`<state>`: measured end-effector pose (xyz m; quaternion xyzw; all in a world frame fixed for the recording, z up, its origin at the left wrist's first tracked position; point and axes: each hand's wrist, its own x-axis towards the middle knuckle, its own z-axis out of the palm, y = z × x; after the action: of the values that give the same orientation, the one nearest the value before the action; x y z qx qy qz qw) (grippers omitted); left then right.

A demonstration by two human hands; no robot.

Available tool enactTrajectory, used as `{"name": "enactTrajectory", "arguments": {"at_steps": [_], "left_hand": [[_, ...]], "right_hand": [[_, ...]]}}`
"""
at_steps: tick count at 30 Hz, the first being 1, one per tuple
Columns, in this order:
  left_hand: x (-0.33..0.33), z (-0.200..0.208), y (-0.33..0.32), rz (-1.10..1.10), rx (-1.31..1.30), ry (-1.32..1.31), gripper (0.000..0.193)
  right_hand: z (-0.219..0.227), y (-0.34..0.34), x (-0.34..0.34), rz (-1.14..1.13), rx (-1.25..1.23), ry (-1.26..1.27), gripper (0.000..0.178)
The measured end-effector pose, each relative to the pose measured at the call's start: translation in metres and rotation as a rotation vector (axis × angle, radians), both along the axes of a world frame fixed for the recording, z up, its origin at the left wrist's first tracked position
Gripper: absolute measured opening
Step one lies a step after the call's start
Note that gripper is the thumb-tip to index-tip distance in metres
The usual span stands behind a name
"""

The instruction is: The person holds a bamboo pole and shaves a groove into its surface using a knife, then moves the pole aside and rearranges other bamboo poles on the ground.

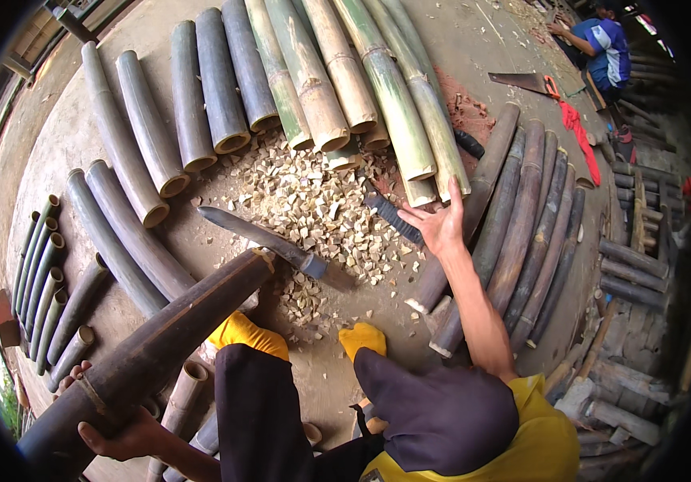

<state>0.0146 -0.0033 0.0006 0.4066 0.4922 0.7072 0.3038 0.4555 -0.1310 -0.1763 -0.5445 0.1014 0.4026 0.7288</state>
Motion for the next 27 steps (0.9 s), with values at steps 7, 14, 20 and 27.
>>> {"name": "enactTrajectory", "arguments": {"at_steps": [7, 14, 20, 27], "left_hand": [[0.003, 0.003, -0.002, -0.006, -0.012, -0.095, 0.063], [0.018, -0.006, 0.004, -0.054, 0.064, -0.114, 0.071], [-0.013, -0.004, 0.01, -0.214, 0.116, -0.185, 0.074], [-0.013, 0.005, 0.009, -0.002, 0.095, -0.154, 0.066]], "right_hand": [[-0.016, 0.055, 0.016, -0.04, 0.009, -0.03, 0.081], [-0.015, -0.009, -0.086, 0.589, -0.406, -0.8, 0.078], [-0.075, 0.008, -0.148, 1.084, -0.338, -1.243, 0.05], [-0.018, 0.021, -0.151, 1.228, -0.174, -0.895, 0.035]]}}
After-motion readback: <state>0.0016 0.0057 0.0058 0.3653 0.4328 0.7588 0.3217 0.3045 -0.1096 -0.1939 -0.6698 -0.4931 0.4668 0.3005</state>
